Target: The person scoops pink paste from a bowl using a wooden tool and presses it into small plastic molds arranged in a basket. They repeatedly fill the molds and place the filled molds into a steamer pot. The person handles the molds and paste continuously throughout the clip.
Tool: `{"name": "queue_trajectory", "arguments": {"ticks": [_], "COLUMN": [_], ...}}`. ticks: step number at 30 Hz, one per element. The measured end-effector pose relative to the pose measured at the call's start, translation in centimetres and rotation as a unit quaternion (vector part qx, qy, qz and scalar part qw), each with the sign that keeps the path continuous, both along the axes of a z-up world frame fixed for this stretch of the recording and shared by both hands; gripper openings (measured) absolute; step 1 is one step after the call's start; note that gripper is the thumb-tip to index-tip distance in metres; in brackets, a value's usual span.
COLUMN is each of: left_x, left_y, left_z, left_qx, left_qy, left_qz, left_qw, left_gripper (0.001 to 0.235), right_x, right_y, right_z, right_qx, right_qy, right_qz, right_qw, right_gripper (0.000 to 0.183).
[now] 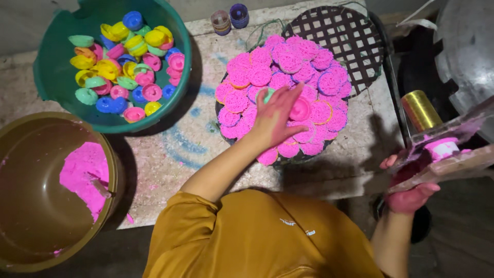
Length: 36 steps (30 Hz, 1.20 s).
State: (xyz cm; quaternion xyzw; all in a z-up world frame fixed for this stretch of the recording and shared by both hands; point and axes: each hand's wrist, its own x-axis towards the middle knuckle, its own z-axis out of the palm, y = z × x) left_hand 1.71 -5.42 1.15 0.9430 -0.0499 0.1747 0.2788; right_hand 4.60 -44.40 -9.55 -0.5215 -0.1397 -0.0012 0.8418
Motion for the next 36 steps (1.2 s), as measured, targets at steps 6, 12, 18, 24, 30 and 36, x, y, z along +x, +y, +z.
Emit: {"name": "queue_trajectory", "arguments": {"ticks": [6, 12, 18, 24, 30, 36], "left_x": [-2.0, -0.6, 3.1, 6.3, 7.3, 8.1], "left_y": [3.8, 5.6, 5.3, 6.3, 9.4, 9.1], "left_z": [1.3, 4.0, 5.7, 5.2, 1.6, 0.6], "left_qx": [0.007, -0.446, -0.823, -0.861, -0.858, -0.869], "left_qy": [0.002, -0.005, -0.022, -0.168, -0.193, -0.205], "left_qz": [0.067, -0.049, -0.372, -0.327, -0.317, -0.285], "left_qw": [0.998, 0.894, 0.429, 0.353, 0.354, 0.349], "left_gripper": [0.077, 0.077, 0.080, 0.049, 0.046, 0.041], "right_x": [-0.4, 2.5, 8.2, 12.9, 12.7, 12.9], "right_y": [2.5, 6.5, 12.9, 18.6, 21.7, 22.0], "right_z": [3.9, 8.6, 15.5, 22.2, 20.6, 20.7], "right_qx": [-0.025, -0.169, -0.407, -0.586, -0.696, -0.750], "right_qy": [0.015, 0.047, 0.391, 0.158, -0.006, -0.101], "right_qz": [0.038, 0.230, 0.412, 0.420, 0.346, 0.279], "right_qw": [0.999, 0.957, 0.715, 0.675, 0.629, 0.592], "right_gripper": [0.101, 0.100, 0.077, 0.083, 0.087, 0.086]}}
